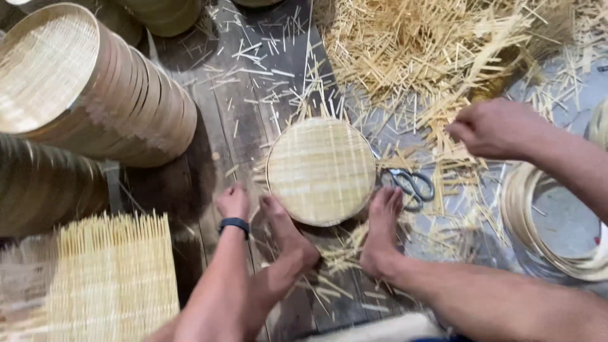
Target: Cutting and fitting woven bamboo mats into circular hoops to create steamer basket components.
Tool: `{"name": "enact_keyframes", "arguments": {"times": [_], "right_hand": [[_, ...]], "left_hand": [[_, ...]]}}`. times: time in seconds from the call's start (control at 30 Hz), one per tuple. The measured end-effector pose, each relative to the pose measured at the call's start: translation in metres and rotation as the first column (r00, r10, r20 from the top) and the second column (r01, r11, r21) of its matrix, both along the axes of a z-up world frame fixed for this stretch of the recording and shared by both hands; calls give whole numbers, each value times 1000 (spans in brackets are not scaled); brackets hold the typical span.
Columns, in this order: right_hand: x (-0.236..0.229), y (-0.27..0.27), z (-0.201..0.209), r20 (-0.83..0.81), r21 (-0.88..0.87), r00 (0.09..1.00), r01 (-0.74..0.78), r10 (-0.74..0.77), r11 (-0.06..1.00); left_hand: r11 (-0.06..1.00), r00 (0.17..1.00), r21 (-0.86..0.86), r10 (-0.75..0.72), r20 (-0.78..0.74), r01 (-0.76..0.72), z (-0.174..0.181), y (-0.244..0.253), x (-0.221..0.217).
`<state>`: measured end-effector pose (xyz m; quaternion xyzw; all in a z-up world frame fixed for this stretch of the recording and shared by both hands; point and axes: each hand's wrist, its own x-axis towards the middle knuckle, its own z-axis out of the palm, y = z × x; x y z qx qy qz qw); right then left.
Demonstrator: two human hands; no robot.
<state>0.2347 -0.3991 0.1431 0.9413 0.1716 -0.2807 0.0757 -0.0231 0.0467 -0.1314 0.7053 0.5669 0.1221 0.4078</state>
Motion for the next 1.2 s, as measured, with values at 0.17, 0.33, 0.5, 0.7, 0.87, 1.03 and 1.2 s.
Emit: {"name": "enact_keyframes", "arguments": {"times": [0.17, 0.33, 0.5, 0.7, 0.87, 1.03, 1.2], "right_hand": [[-35, 4, -85, -344, 378, 912, 354, -226, 855], [-83, 35, -221, -322, 485, 911, 393, -259, 781], [-88, 78, -248, -323, 580, 814, 573, -482, 579], [-65, 73, -204, -96, 829, 850, 356, -517, 431], [-52, 54, -165, -508, 858, 760, 486, -405, -165], [-69, 48, -239, -885, 452, 460, 812, -72, -369], [-115, 38, -257, -685, 647, 533, 758, -497, -79]], "left_hand": [[960, 960, 72, -264, -92, 271, 30, -2, -20], [950, 950, -2, -314, 7, 314, 11, -39, 27], [967, 952, -254, 70, 297, 8, -96, -53, 57], [810, 798, -543, 471, 375, -222, 64, -73, 91], [945, 492, -317, 317, 811, -85, 116, -56, 65], [508, 698, -823, 493, 520, 254, -8, -29, 27], [891, 965, -387, -166, 203, 235, -23, -41, 17]]}}
